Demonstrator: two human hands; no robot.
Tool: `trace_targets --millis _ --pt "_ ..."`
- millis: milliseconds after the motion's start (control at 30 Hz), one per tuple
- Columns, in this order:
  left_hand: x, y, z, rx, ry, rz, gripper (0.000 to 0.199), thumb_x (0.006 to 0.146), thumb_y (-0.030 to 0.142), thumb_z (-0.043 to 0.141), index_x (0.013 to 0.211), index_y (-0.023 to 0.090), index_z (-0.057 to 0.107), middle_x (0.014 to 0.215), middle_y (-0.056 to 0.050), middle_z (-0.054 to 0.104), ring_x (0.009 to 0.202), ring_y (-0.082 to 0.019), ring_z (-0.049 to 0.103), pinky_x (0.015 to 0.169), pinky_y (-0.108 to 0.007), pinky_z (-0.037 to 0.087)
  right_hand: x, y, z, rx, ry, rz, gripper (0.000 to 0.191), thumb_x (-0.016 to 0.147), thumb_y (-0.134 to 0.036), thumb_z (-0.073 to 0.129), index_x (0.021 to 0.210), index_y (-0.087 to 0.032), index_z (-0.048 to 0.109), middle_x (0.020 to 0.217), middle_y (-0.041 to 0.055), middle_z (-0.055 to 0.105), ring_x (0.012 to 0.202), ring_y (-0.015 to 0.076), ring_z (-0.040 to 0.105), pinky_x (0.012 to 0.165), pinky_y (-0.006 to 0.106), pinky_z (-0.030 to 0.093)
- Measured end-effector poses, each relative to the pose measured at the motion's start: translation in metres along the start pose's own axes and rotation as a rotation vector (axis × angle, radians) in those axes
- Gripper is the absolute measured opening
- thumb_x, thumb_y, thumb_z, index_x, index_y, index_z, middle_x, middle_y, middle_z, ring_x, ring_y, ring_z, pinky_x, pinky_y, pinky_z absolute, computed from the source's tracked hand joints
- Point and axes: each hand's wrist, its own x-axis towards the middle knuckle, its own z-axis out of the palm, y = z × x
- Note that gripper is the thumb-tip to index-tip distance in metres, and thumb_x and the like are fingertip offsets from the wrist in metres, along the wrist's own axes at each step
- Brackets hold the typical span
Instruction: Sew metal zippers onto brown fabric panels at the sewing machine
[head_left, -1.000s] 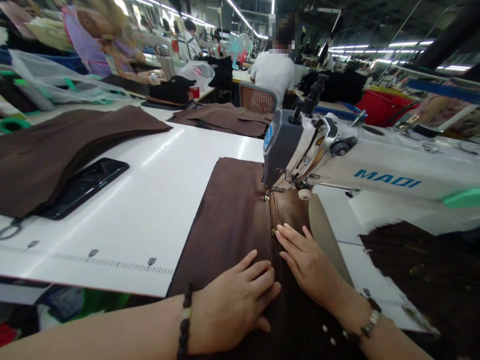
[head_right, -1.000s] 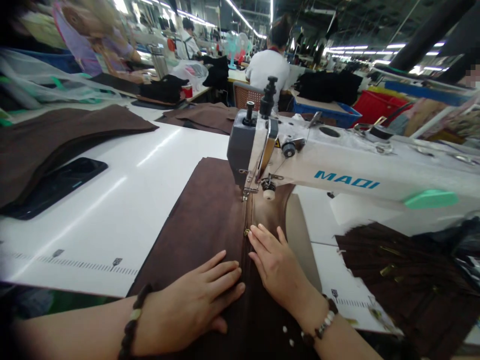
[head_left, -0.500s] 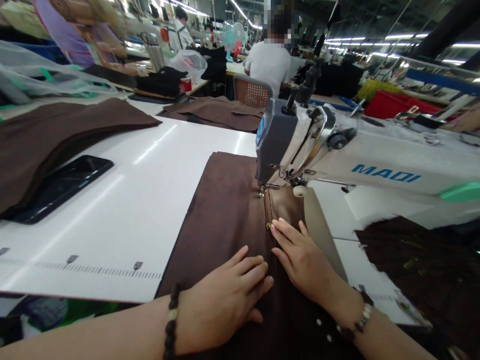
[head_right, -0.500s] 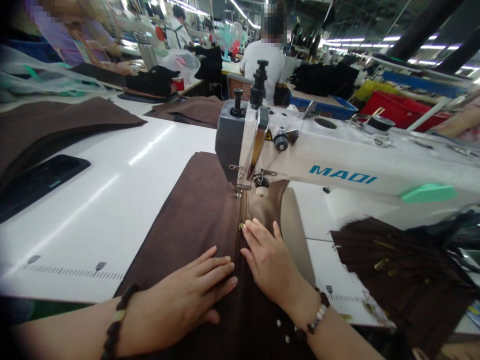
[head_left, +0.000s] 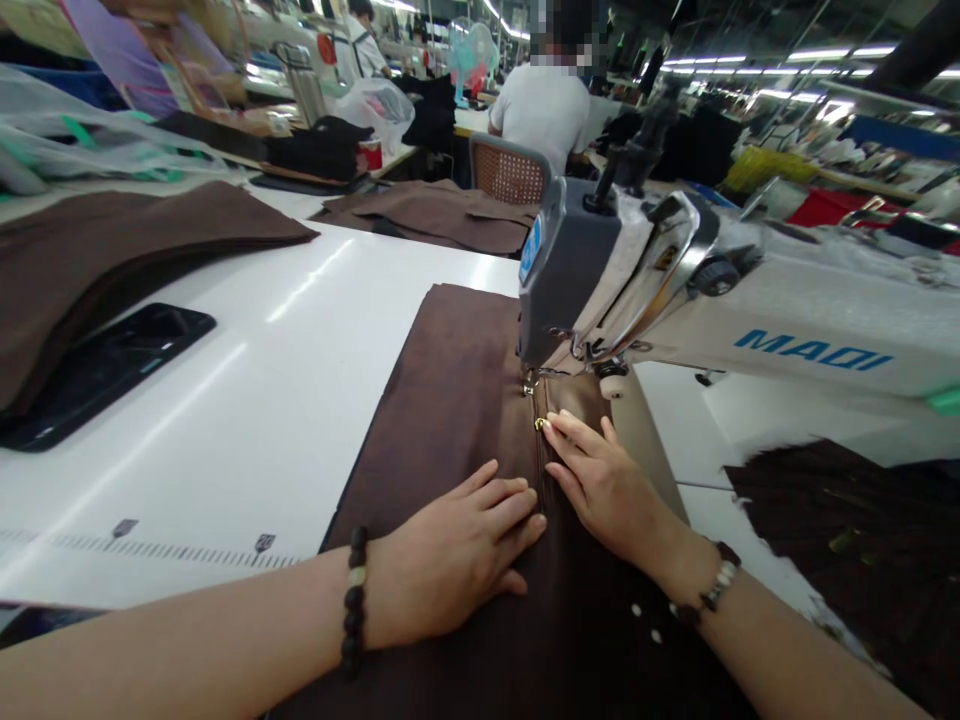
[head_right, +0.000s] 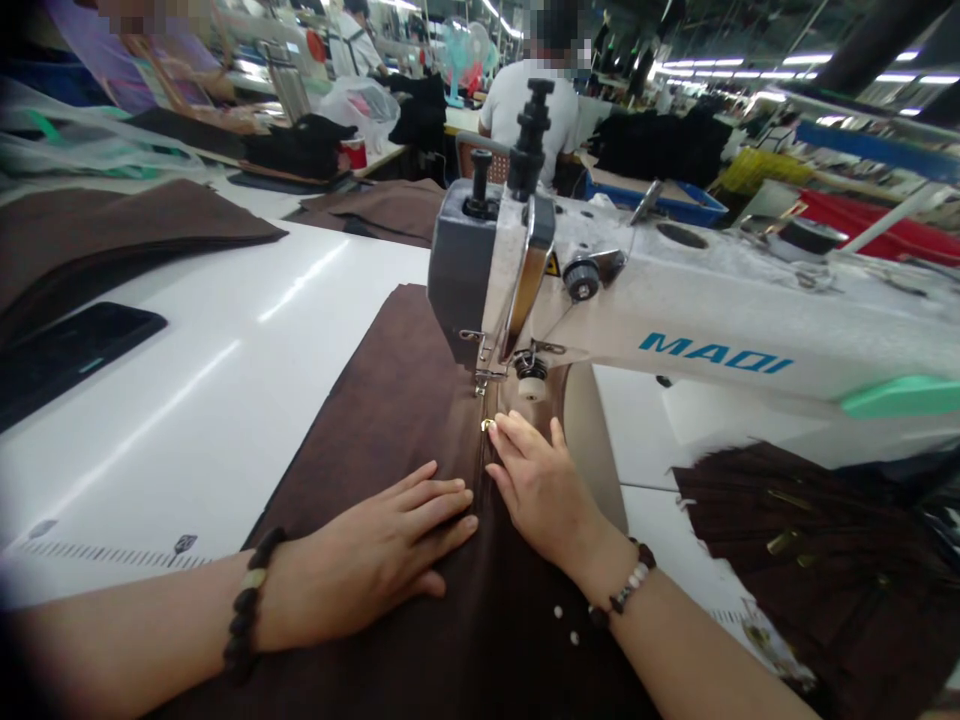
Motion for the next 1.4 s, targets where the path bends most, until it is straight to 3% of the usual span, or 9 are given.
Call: trace_targets --millis 333,567,1000,1200,1400 --pt "0.013 -0.020 -0.003 -0.007 -0.004 -0.016 0.042 0.087 0.040 0.049 0.119 0.013 0.047 0.116 -0.008 0.051 0.112 -0.022 0.042 0.104 -0.040 0.025 0.021 0.015 0.002 -0.025 0.010 -0.026 0.039 0.091 -0.025 0.031 0.124 -0.010 0.044 0.130 0.0117 0.044 0.120 0.0229 0.040 0.098 0.053 0.032" --pt "0.021 -0.037 -0.002 -0.022 -0.016 -0.011 0.040 0.088 0.037 0.048 0.121 0.013 0.045 0.121 -0.009 0.047 0.114 -0.022 0.040 0.105 -0.042 0.022 0.036 0.029 0.003 -0.004 0.063 -0.094 0.038 0.090 -0.027 0.034 0.120 -0.009 0.049 0.121 0.0117 0.052 0.114 0.0218 0.045 0.101 0.045 0.032" --pt "0.034 -0.061 -0.007 -0.037 -0.053 0.003 0.036 0.089 0.033 0.046 0.119 0.013 0.044 0.118 -0.010 0.047 0.111 -0.022 0.042 0.104 -0.044 0.022 0.056 0.054 0.013 0.097 -0.003 -0.060 0.034 0.091 -0.033 0.035 0.108 -0.013 0.057 0.101 0.0104 0.063 0.090 0.0199 0.060 0.080 0.033 0.046" --pt "0.035 -0.063 -0.006 -0.026 -0.066 0.029 0.034 0.091 0.031 0.042 0.119 0.011 0.045 0.116 -0.010 0.049 0.112 -0.022 0.042 0.105 -0.045 0.020 0.055 0.039 0.009 0.016 -0.028 0.058 0.031 0.090 -0.029 0.035 0.103 -0.016 0.060 0.092 0.0096 0.065 0.080 0.0206 0.061 0.074 0.034 0.047" --pt "0.034 -0.052 -0.006 -0.066 -0.047 -0.042 0.032 0.090 0.028 0.045 0.116 0.008 0.046 0.118 -0.011 0.049 0.116 -0.022 0.040 0.105 -0.041 0.022 0.048 0.028 -0.002 0.161 -0.080 0.087 0.037 0.088 -0.032 0.040 0.119 -0.013 0.051 0.111 0.0120 0.059 0.100 0.0227 0.055 0.088 0.038 0.043"
